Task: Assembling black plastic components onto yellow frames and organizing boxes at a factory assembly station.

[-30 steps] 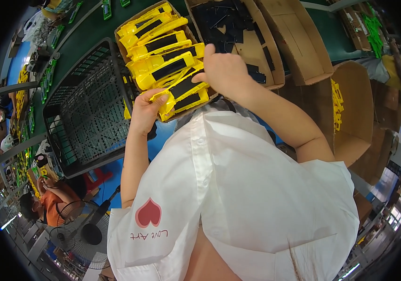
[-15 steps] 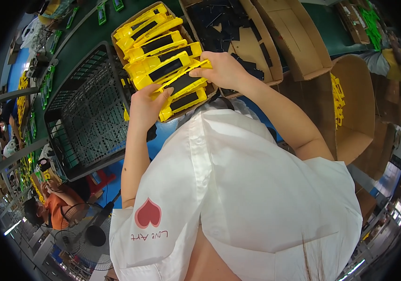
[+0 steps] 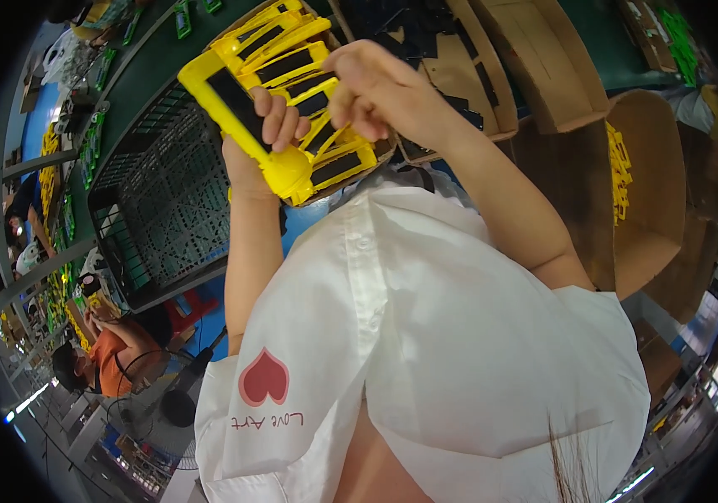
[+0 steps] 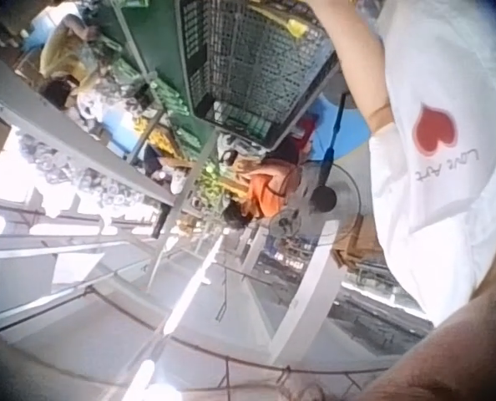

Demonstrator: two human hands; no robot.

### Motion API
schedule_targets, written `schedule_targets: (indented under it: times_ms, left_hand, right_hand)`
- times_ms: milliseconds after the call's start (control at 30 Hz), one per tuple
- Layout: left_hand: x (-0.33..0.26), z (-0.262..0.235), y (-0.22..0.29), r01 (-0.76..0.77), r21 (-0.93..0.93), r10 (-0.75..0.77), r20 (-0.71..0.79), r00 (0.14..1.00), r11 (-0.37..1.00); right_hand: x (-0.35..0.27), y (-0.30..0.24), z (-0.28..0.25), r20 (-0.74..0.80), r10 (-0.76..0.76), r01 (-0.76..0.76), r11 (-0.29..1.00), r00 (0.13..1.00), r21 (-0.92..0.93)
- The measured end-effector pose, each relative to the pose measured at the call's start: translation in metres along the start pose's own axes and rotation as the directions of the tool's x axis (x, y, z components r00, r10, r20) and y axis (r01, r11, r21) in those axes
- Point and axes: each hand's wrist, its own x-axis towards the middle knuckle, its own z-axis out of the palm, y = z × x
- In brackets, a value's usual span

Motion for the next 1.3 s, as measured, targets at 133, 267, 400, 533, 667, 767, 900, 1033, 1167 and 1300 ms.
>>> schedule_targets:
  times_ms: [133, 267, 400, 533, 667, 767, 900, 1033, 1167, 1300]
  left_hand:
    - [0.002, -0.006, -0.009, 0.124, -0.494, 0.106, 0.412, 0.905, 0.860]
    - [0.006, -0.005, -0.017, 0.122, -0.509, 0.176, 0.498, 0.849, 0.852]
    - [0.012, -0.009, -0.017, 0.138, -0.458, 0.158, 0.549, 0.821, 0.878]
    - [0.016, -0.008, -0.016, 0.130, -0.447, 0.169, 0.569, 0.805, 0.885]
    - [0.017, -0.015, -0.019, 0.118, -0.574, 0.203, 0.465, 0.862, 0.810]
    - [0.018, -0.019, -0.023, 0.101, -0.584, 0.216, 0.448, 0.867, 0.805]
    - [0.018, -0.018, -0.026, 0.075, -0.535, 0.196, 0.431, 0.881, 0.841]
    - [0.017, -0.015, -0.027, 0.066, -0.458, 0.165, 0.445, 0.880, 0.886]
    - [0.018, -0.016, -0.029, 0.049, -0.336, 0.117, 0.455, 0.883, 0.941]
    - [0.016, -0.016, -0.029, 0.039, -0.331, 0.107, 0.412, 0.905, 0.943]
  right_hand:
    - [-0.007, 0.008, -0.012, -0.083, 0.063, -0.070, 0.994, 0.995, -0.081]
    - [-0.018, 0.011, -0.004, -0.017, 0.124, -0.125, 0.978, 0.992, -0.168]
    - [-0.018, 0.007, 0.012, 0.124, 0.150, -0.117, 0.964, 0.981, -0.239]
    - [-0.017, 0.008, 0.017, 0.141, 0.217, -0.151, 0.914, 0.966, -0.377]
    - [-0.020, 0.012, 0.020, 0.137, 0.236, -0.181, 0.928, 0.962, -0.325]
    - [-0.021, 0.011, 0.023, 0.132, 0.252, -0.189, 0.911, 0.959, -0.367]
    - [-0.019, 0.014, 0.027, 0.109, 0.251, -0.190, 0.899, 0.962, -0.395]
    - [-0.017, 0.015, 0.034, 0.102, 0.271, -0.211, 0.894, 0.957, -0.395]
    - [-0.018, 0.021, 0.034, 0.053, 0.136, -0.098, 0.888, 0.989, -0.449]
    - [-0.018, 0.028, 0.035, 0.001, 0.101, -0.091, 0.898, 0.995, -0.430]
